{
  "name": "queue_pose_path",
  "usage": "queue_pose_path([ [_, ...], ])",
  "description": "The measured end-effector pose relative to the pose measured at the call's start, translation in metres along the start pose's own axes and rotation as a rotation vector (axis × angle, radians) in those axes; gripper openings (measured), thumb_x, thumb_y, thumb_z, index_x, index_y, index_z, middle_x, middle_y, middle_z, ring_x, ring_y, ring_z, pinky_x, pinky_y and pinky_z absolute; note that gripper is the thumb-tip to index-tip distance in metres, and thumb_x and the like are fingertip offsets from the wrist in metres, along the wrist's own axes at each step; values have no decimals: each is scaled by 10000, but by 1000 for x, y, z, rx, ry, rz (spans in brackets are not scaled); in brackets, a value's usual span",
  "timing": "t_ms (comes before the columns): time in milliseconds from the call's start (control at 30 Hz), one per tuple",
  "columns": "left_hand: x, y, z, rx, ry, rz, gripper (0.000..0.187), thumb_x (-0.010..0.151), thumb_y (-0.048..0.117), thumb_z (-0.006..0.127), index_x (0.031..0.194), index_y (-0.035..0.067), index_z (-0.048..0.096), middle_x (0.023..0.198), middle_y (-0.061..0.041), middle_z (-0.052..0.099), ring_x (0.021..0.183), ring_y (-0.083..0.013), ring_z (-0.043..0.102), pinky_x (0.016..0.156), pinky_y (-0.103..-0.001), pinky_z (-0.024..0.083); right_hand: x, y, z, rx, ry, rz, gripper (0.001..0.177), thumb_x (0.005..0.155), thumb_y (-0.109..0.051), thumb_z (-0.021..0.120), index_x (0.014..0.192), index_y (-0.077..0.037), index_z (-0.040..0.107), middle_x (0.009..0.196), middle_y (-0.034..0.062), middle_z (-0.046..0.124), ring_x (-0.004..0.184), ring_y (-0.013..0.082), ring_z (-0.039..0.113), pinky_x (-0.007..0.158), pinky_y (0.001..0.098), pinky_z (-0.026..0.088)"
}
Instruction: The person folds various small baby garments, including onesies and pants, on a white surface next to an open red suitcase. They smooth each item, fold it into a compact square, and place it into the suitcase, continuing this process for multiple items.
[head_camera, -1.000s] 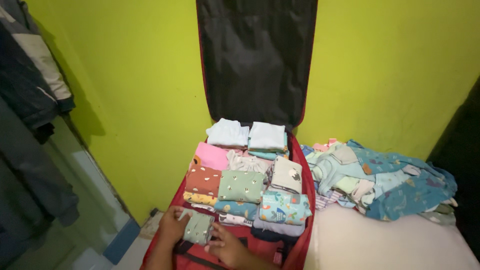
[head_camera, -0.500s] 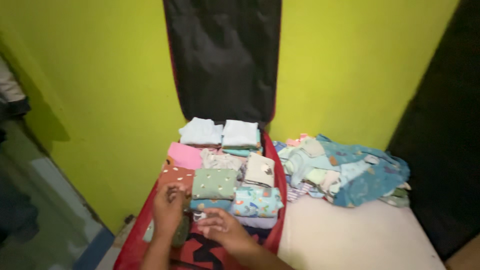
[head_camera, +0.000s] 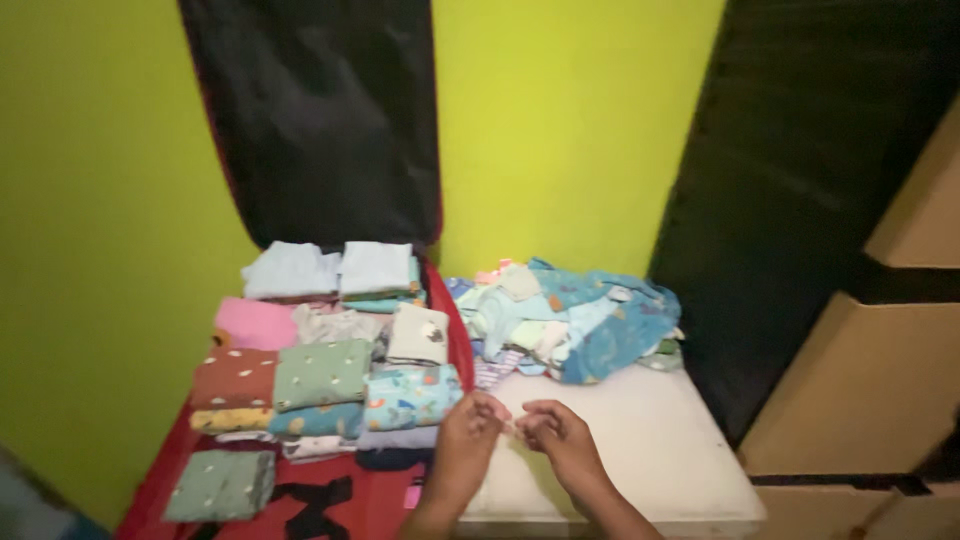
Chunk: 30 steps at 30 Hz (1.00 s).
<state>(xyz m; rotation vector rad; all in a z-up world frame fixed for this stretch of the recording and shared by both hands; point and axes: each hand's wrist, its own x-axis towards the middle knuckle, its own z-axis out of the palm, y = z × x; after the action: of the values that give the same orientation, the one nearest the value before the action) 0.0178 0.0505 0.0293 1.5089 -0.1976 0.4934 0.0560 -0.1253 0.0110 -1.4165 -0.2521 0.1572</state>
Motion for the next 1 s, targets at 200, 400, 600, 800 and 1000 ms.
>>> queue_pose_path([
  [200, -27, -45, 51, -13, -103, -189, 46, 897, 8, 635, 932, 37, 644, 835, -47, 714, 738, -127, 717, 687, -260, 559, -11, 66, -74, 35, 71, -19, 242, 945, -94, 611, 1129, 59, 647, 917, 141, 736, 784, 191, 706, 753, 323, 575],
  [400, -33, -66, 57, 181, -113, -226, 29, 906, 31, 633, 900, 40, 659, 779, -41, 714, 706, -121, 716, 667, -262, 567, -28, 78, -88, 80, 86, 27, 222, 918, -44, 615, 1109, 70, 623, 921, 144, 730, 846, 202, 742, 828, 332, 610],
  [600, -36, -85, 47, 164, -183, -232, 54, 877, 2, 631, 903, 42, 656, 793, -27, 714, 731, -106, 720, 689, -254, 575, -25, 85, -93, 109, 43, -19, 197, 915, -6, 613, 1095, 74, 608, 904, 155, 730, 821, 203, 732, 824, 339, 607],
  [800, -37, -89, 44, 103, -185, -251, 60, 872, -9, 632, 902, 36, 659, 797, -26, 712, 740, -102, 713, 700, -248, 572, -26, 78, -89, 91, 67, -3, 185, 917, -7, 603, 1080, 79, 612, 896, 163, 740, 803, 201, 727, 805, 337, 601],
  [1000, -41, -90, 44, 110, -167, -258, 75, 875, -8, 615, 883, 48, 664, 777, -24, 703, 710, -85, 684, 670, -238, 548, -25, 59, -84, 188, 128, 123, 164, 936, -45, 588, 1049, 65, 631, 894, 165, 728, 783, 225, 719, 789, 354, 595],
])
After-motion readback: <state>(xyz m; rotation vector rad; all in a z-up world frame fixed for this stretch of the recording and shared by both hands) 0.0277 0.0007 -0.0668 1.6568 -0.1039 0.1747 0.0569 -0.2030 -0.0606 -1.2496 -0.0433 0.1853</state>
